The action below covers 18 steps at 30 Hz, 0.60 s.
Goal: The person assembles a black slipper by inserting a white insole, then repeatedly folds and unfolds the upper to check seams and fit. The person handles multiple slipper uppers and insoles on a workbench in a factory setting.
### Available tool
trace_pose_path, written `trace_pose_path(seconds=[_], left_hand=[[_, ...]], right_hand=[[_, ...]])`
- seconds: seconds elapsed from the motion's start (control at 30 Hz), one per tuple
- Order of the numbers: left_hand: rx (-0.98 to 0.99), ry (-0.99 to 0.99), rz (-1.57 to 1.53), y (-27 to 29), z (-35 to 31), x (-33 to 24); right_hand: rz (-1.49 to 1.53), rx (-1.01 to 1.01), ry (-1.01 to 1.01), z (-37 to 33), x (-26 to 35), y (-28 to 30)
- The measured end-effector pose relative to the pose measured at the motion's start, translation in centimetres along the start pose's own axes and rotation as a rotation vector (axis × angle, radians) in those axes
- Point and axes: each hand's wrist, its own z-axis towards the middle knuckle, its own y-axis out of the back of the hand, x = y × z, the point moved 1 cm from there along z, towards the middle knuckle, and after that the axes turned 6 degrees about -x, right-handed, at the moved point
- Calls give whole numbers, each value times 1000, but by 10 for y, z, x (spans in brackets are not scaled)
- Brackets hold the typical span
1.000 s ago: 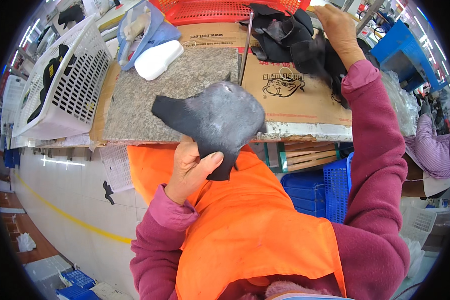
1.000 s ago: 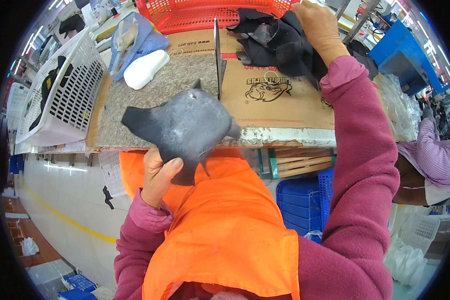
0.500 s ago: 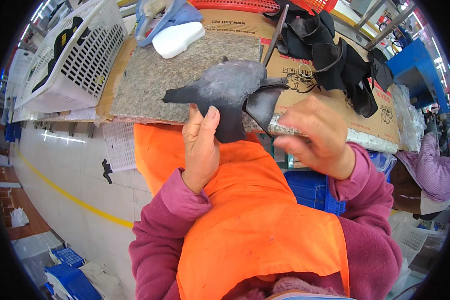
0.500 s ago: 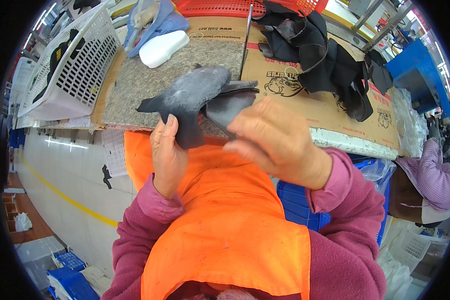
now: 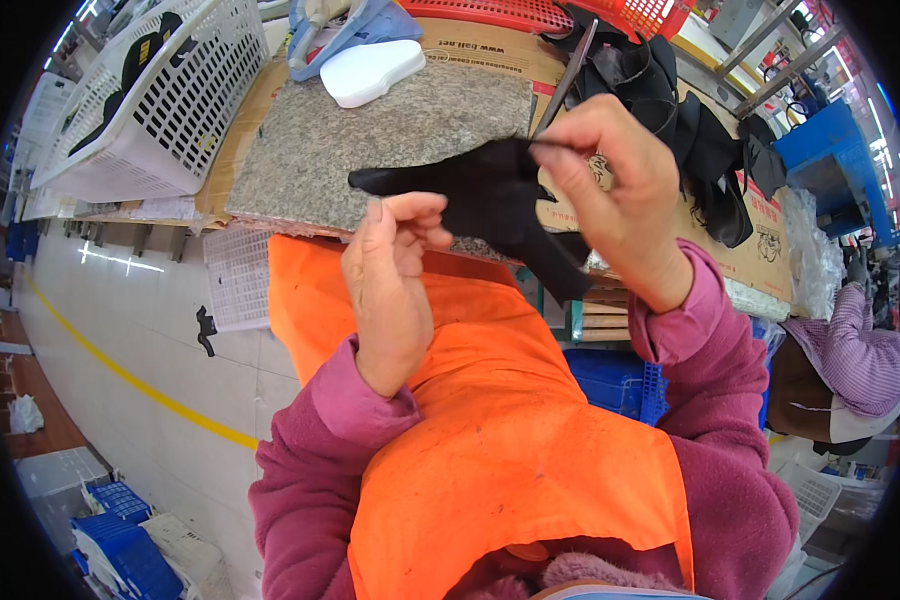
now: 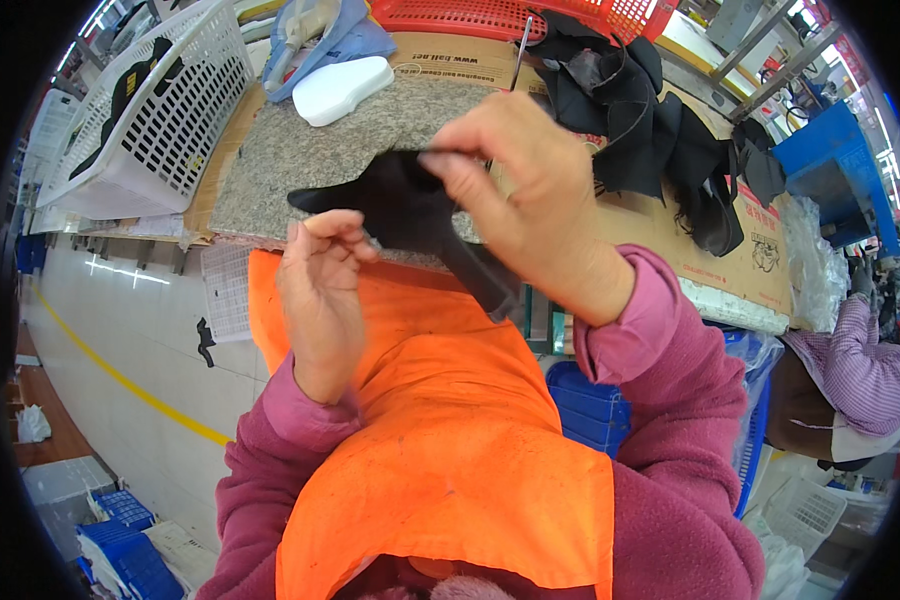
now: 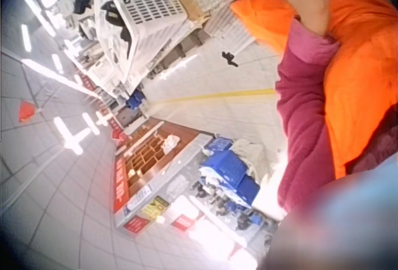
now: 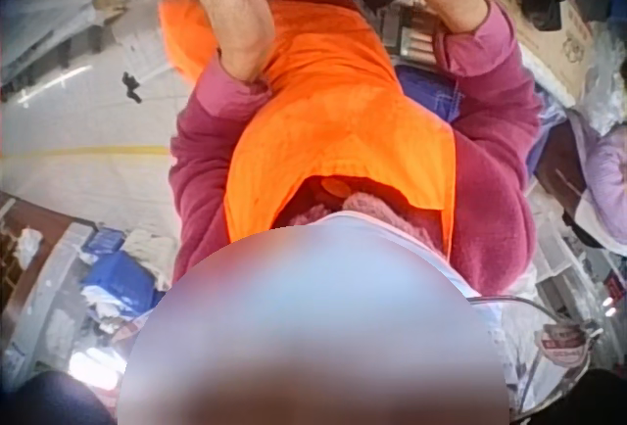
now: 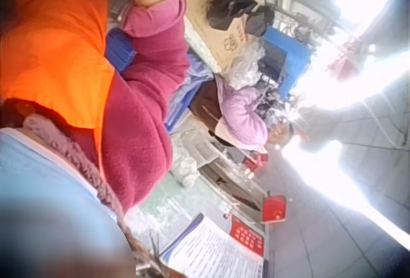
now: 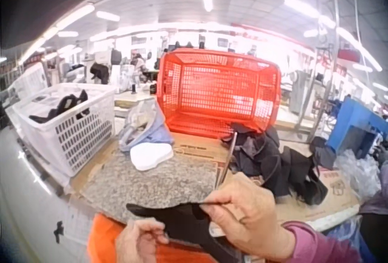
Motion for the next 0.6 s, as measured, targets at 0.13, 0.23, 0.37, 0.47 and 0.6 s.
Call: trace_pose_path(seconds=[0.13, 0.23, 0.37, 0.47, 0.6], left_hand=[[-72, 107, 33, 12, -10, 2], [-106, 165, 169, 13, -21, 7], [-150, 254, 114, 9, -21, 13], [-169, 516, -121, 8, -6, 20], [-104, 682, -348, 6, 14, 32]], right_hand=[[342, 21, -426, 1, -9, 5], [443, 47, -488, 0, -11, 4], [490, 73, -484, 1, -12, 0], [516, 102, -495, 1, -11, 0], [545, 116, -510, 1, -13, 1]])
